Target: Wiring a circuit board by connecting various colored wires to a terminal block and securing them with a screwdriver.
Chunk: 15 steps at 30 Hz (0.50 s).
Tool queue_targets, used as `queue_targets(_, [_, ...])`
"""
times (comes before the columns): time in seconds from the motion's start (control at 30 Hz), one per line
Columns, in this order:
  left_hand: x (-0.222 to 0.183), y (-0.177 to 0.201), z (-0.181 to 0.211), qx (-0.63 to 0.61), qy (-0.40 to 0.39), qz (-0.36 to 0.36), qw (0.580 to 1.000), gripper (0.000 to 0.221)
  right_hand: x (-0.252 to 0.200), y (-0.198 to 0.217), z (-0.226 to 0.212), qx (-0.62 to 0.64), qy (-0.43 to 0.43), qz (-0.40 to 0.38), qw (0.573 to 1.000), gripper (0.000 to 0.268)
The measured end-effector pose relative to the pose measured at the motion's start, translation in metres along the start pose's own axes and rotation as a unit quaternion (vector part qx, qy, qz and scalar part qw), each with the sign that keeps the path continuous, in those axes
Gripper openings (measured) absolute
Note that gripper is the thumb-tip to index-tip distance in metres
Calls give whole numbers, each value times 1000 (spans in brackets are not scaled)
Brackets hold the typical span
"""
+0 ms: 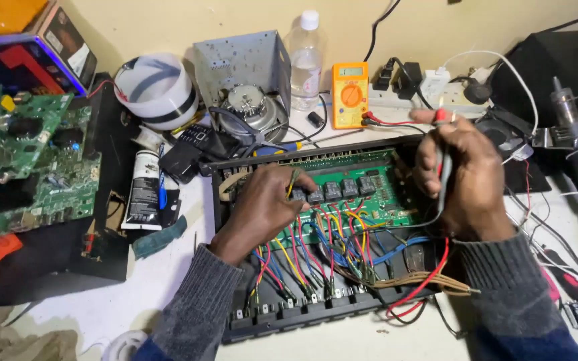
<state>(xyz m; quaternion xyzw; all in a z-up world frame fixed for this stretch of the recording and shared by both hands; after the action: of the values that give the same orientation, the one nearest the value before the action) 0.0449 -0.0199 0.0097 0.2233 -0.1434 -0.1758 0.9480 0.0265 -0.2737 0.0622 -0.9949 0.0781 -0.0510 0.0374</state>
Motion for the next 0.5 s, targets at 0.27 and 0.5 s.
queue_targets(0.27, [2,4,28,-59,-17,-37,997,35,24,24,59,-68,30,34,997,37])
queue_targets(0.5, [7,26,39,-196,-15,-3,981,37,26,32,80,-134,38,24,990,32])
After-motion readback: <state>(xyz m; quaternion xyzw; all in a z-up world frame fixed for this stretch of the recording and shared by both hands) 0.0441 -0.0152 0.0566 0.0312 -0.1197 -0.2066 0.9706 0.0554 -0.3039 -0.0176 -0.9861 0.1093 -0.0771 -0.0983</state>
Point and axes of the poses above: each hand's wrist, its own x-axis towards the middle knuckle, its own y-axis out of the back of the hand, z = x × y, the point moved 5 cm from there along x, towards the middle knuckle, and after that the axes turned 13 degrees about -x, right-handed, at the moved point
